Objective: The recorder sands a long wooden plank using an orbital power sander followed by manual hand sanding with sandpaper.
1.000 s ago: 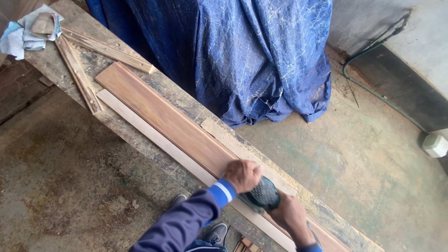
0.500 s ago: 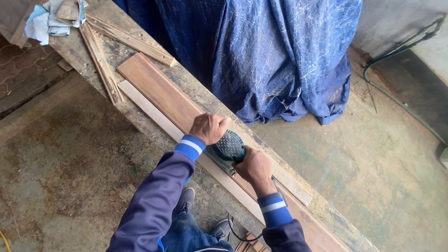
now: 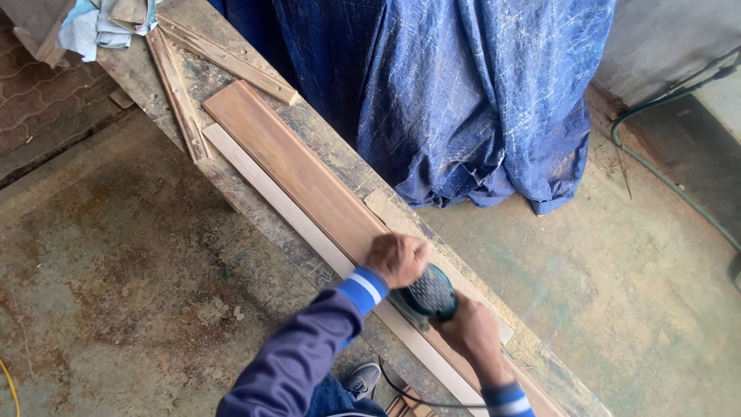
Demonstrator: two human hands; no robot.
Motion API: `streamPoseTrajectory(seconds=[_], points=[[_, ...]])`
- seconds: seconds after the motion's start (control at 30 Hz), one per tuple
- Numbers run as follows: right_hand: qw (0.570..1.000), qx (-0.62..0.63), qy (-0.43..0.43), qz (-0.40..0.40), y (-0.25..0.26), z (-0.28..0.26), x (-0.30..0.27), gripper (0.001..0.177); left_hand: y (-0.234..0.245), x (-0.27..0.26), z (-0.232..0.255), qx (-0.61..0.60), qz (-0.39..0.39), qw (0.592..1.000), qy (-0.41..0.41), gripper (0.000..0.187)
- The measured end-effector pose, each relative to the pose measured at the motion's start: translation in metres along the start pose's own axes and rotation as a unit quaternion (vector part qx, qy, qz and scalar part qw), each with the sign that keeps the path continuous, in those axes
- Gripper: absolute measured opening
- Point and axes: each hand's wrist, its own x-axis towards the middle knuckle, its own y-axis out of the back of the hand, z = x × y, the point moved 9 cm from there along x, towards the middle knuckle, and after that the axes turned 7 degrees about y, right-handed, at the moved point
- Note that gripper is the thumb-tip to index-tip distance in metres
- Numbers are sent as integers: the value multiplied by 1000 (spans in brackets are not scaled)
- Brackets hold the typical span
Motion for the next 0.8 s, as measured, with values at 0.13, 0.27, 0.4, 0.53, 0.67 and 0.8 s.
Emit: streamPoseTrajectory(seconds=[0.13,0.27,0.4,0.53,0.67,0.8], points=[[997,-6,-61,-37,-8,63,-43,44,-41,-27,67,-24,-27,999,-31,42],[985,4,-159,-70,-20,134,-82,49,-111,-51,140,90,-96,983,-128,49],[978,41,-200,-50,-48,220,-104,55,-173,-63,162,118,-212,964,-105,63],[973,48,-220,-47,-32,198,-107,53,-172,-58,162,93,-211,967,-105,63],[976,23,-213,-48,-5,133,-88,52,-127,-41,139,122,-171,973,-97,58],[993,20,-115,-27,2,81,-39,44,-75,-10,102,125,-74,984,-106,55]])
